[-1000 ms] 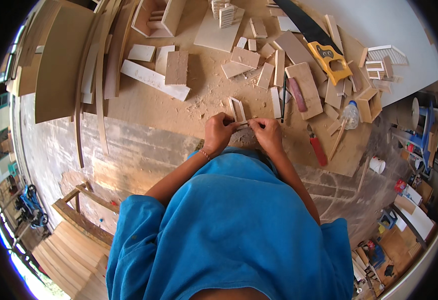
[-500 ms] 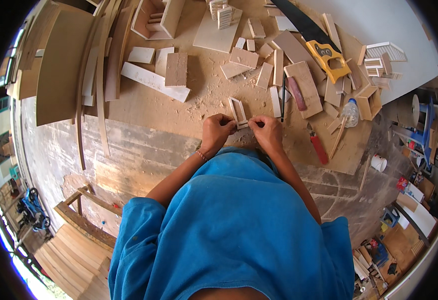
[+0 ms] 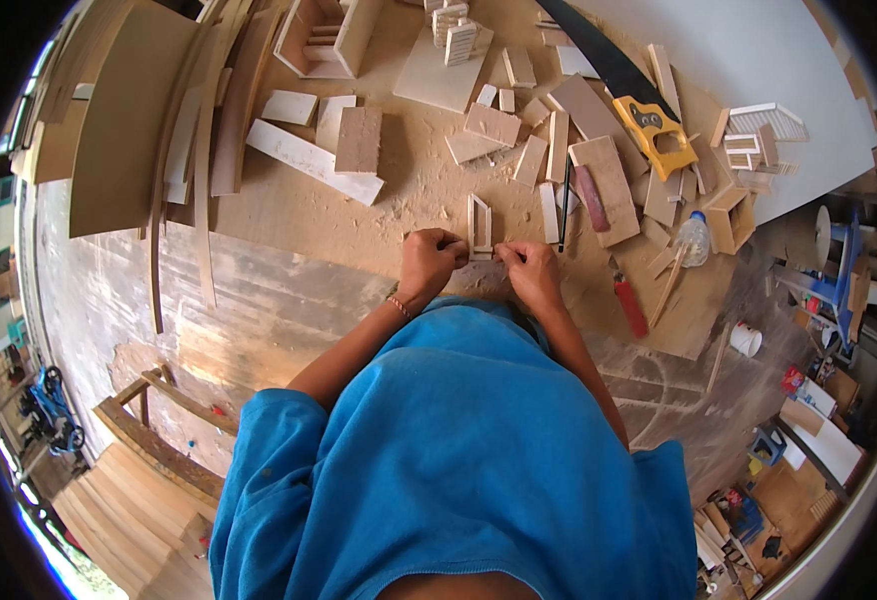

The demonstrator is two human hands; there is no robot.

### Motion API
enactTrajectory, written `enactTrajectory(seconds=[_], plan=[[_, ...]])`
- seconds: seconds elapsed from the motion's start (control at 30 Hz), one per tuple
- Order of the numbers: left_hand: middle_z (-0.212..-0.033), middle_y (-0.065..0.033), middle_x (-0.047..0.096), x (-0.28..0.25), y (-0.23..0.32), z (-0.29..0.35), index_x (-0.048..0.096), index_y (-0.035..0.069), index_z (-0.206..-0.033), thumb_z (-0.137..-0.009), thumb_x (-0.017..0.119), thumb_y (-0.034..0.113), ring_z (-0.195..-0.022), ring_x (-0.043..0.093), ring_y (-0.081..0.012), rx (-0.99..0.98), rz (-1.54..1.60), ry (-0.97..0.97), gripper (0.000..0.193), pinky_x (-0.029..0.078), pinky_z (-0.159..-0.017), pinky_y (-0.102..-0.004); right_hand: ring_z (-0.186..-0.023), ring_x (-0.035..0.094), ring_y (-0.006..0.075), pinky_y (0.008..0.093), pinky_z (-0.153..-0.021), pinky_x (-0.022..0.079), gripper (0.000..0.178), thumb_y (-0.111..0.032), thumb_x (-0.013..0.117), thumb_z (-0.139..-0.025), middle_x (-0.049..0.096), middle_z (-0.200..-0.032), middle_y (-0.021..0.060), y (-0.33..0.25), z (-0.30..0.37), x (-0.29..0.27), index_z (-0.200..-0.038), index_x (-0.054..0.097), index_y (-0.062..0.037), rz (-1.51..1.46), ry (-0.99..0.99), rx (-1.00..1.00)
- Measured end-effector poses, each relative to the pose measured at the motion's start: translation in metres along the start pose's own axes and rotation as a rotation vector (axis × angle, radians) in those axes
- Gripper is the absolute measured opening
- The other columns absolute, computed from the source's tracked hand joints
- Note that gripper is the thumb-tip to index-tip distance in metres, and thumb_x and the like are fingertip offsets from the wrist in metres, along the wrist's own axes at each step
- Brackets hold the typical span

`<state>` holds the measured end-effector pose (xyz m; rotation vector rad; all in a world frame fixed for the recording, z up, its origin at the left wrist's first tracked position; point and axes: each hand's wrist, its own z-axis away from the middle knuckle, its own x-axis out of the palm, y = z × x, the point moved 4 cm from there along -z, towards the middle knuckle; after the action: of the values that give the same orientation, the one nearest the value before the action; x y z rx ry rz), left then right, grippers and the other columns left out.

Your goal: The person constructs a small wooden structure by applying glue to wooden pieces and assembling them on a workbench.

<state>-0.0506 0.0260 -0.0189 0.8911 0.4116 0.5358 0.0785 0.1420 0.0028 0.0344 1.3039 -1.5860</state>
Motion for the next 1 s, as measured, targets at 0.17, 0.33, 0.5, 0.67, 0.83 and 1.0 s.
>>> enactTrajectory(seconds=[0.17, 0.33, 0.5, 0.67, 0.83, 1.0], plan=[[-0.07, -0.0136, 0.065, -0.017, 0.007, 0.003, 0.065, -0.007, -0.084, -0.077, 0.065, 0.008, -0.058, 0.062, -0.0131, 0.016, 0.137, 0.086, 0.017, 0.05, -0.052, -0.025, -0.059, 0.061, 0.0182, 0.0289, -0.061, 0.047, 0.015, -0.016, 0.066, -0.074, 0.065, -0.066, 0.0098, -0.001, -0.005, -0.008, -0.076, 0.068, -0.0008, -0.157, -0.022, 0.022], [-0.067, -0.0084, 0.065, -0.031, 0.044, -0.002, 0.063, -0.004, -0.074, -0.074, 0.072, 0.01, -0.053, 0.055, -0.0094, 0.313, -0.22, 0.169, 0.017, 0.045, -0.048, -0.0239, -0.055, 0.057, 0.0143, 0.0263, -0.056, 0.045, 0.013, -0.004, 0.073, -0.067, 0.061, -0.06, 0.0069, -0.018, -0.015, -0.039, -0.072, 0.063, 0.0017, -0.2, 0.191, -0.068], [-0.059, -0.0051, 0.061, -0.028, 0.082, -0.018, 0.065, -0.003, -0.072, -0.075, 0.072, 0.01, -0.052, 0.056, -0.0078, 0.264, 0.056, 0.034, 0.015, 0.045, -0.049, -0.0211, -0.059, 0.054, 0.0079, 0.0219, -0.056, 0.045, 0.024, -0.003, 0.07, -0.071, 0.062, -0.067, 0.0048, -0.051, -0.026, -0.051, -0.092, 0.066, 0.0066, -0.117, 0.235, -0.251], [-0.072, -0.0113, 0.063, -0.022, 0.086, -0.028, 0.062, -0.008, -0.085, -0.083, 0.062, 0.007, -0.063, 0.063, -0.0163, 0.17, 0.209, -0.085, 0.015, 0.055, -0.063, -0.0256, -0.068, 0.065, 0.0129, 0.0221, -0.06, 0.051, 0.021, -0.001, 0.06, -0.081, 0.066, -0.075, 0.0101, -0.052, -0.023, -0.042, -0.1, 0.064, 0.006, -0.379, 0.11, -0.176], [-0.081, -0.0161, 0.064, -0.027, 0.057, -0.023, 0.058, -0.012, -0.097, -0.087, 0.056, 0.006, -0.073, 0.065, -0.0207, 0.071, 0.291, -0.174, 0.02, 0.056, -0.072, -0.0288, -0.064, 0.065, 0.0153, 0.0245, -0.058, 0.051, 0.023, 0.002, 0.053, -0.081, 0.066, -0.074, 0.0129, -0.021, -0.021, -0.03, -0.101, 0.063, 0.0045, -0.379, 0.18, -0.246], [-0.08, -0.0167, 0.065, -0.032, 0.055, -0.007, 0.06, -0.009, -0.092, -0.087, 0.058, 0.01, -0.074, 0.066, -0.0211, 0.1, 0.159, -0.149, 0.02, 0.056, -0.069, -0.0271, -0.059, 0.065, 0.0176, 0.0267, -0.056, 0.049, 0.019, 0.001, 0.055, -0.077, 0.065, -0.069, 0.0135, -0.008, -0.013, -0.028, -0.092, 0.066, 0.0015, -0.413, 0.269, -0.233]])
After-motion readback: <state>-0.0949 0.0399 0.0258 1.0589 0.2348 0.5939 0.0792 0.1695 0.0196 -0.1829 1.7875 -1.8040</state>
